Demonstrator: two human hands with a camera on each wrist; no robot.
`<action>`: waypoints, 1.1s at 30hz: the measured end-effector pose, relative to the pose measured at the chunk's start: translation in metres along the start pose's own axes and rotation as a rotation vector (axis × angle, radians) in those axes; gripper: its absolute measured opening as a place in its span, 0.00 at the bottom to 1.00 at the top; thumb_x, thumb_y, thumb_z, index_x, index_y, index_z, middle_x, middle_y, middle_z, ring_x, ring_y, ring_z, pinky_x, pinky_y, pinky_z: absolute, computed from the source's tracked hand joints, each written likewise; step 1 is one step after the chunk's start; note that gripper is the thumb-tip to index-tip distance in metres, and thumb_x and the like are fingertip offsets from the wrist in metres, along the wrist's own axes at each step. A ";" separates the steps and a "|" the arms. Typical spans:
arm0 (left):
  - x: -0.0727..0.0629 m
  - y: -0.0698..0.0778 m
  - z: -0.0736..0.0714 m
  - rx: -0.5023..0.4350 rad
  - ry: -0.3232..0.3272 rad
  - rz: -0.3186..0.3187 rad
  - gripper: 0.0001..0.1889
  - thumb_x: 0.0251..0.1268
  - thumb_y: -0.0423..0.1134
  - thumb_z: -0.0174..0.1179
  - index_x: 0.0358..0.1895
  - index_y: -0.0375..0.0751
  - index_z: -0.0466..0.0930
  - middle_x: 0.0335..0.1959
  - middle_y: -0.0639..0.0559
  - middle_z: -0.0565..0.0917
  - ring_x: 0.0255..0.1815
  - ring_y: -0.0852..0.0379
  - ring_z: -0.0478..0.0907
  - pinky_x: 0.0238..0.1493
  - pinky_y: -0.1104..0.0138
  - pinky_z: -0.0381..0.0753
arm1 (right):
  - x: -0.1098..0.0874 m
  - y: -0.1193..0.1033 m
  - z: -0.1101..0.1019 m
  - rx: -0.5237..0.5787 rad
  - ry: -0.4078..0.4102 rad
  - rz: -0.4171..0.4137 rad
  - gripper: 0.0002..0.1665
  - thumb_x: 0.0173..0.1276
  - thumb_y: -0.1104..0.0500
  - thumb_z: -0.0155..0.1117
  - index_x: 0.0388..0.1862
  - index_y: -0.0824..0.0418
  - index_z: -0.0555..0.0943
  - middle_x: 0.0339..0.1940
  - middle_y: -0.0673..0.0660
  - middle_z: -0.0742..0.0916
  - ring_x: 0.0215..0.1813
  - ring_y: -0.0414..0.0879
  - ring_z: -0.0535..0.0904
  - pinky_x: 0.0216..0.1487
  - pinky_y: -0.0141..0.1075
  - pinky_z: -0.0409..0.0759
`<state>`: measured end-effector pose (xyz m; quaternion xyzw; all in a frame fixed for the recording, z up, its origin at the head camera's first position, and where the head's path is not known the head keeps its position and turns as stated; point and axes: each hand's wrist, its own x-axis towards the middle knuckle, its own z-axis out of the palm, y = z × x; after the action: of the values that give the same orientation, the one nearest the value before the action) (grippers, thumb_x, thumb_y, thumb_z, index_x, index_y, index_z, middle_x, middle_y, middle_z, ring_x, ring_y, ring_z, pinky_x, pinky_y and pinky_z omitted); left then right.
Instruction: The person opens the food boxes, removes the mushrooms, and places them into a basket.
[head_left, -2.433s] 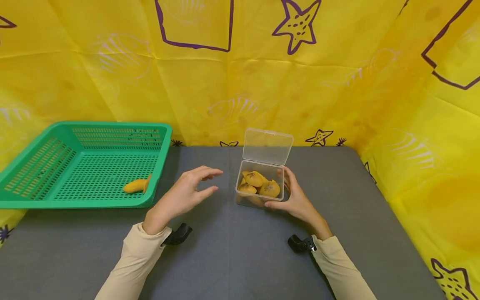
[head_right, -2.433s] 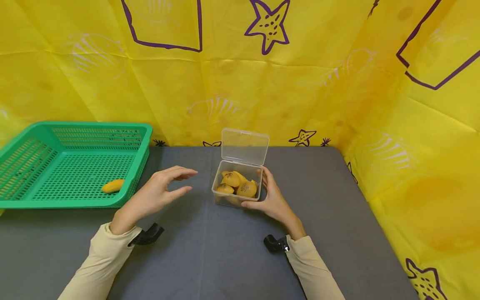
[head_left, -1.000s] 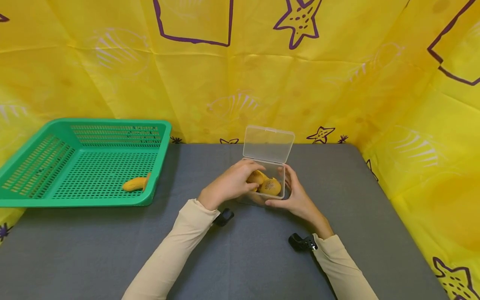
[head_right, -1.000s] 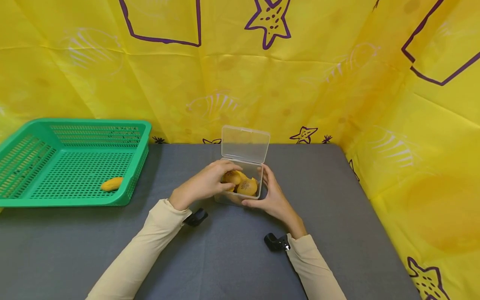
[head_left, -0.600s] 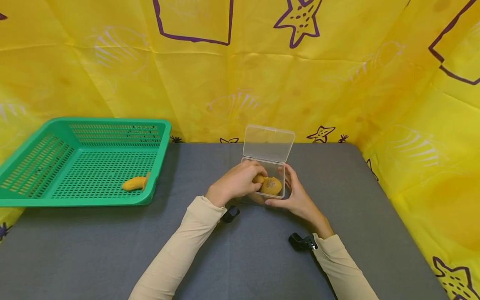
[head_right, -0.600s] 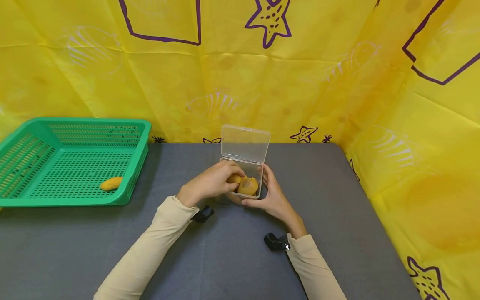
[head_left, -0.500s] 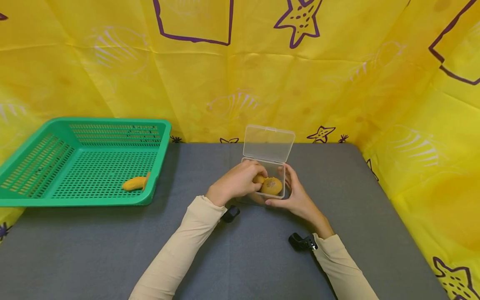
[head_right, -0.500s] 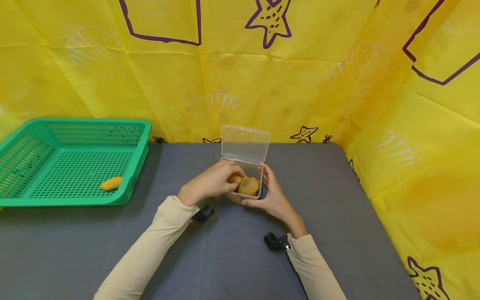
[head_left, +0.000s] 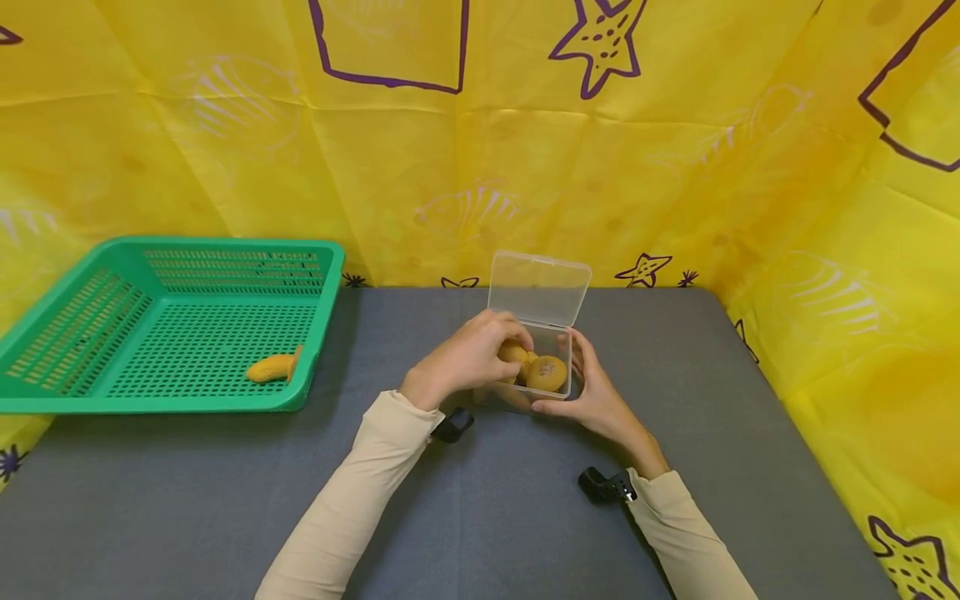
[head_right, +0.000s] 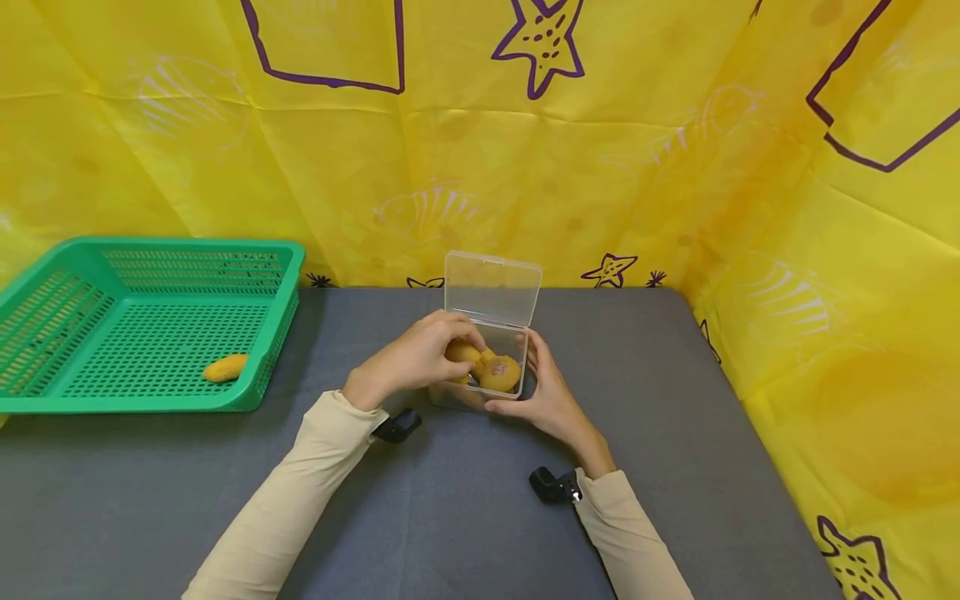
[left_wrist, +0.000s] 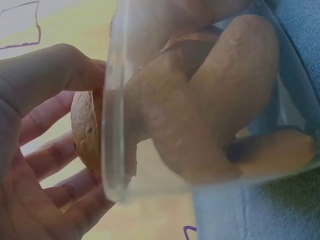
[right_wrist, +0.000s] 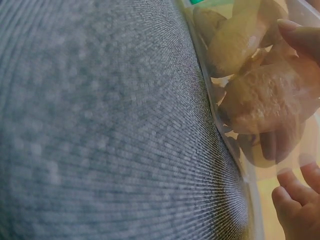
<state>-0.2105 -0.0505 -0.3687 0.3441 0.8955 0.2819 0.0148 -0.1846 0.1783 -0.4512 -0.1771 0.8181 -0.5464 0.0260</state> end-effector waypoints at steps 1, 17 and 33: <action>-0.001 0.000 -0.001 -0.004 -0.001 -0.007 0.11 0.58 0.33 0.68 0.45 0.43 0.86 0.48 0.50 0.83 0.51 0.50 0.75 0.53 0.60 0.76 | 0.000 0.000 0.000 -0.001 0.000 0.002 0.69 0.50 0.65 0.81 0.80 0.60 0.44 0.79 0.66 0.61 0.81 0.61 0.52 0.78 0.61 0.50; -0.013 -0.005 -0.020 -0.020 0.110 -0.042 0.12 0.61 0.35 0.68 0.48 0.43 0.85 0.50 0.49 0.83 0.55 0.48 0.75 0.59 0.55 0.74 | 0.000 0.001 -0.001 -0.014 -0.005 -0.006 0.68 0.51 0.63 0.81 0.80 0.57 0.45 0.78 0.64 0.62 0.81 0.60 0.53 0.78 0.60 0.50; -0.021 -0.019 -0.016 -0.067 0.100 -0.119 0.15 0.67 0.37 0.59 0.55 0.40 0.80 0.55 0.46 0.80 0.51 0.48 0.74 0.51 0.57 0.76 | 0.000 0.000 -0.001 -0.031 -0.005 0.006 0.69 0.51 0.62 0.81 0.81 0.57 0.44 0.79 0.63 0.62 0.81 0.60 0.53 0.78 0.60 0.50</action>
<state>-0.2092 -0.0826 -0.3684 0.2752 0.9041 0.3270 -0.0015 -0.1850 0.1792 -0.4510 -0.1763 0.8270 -0.5331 0.0272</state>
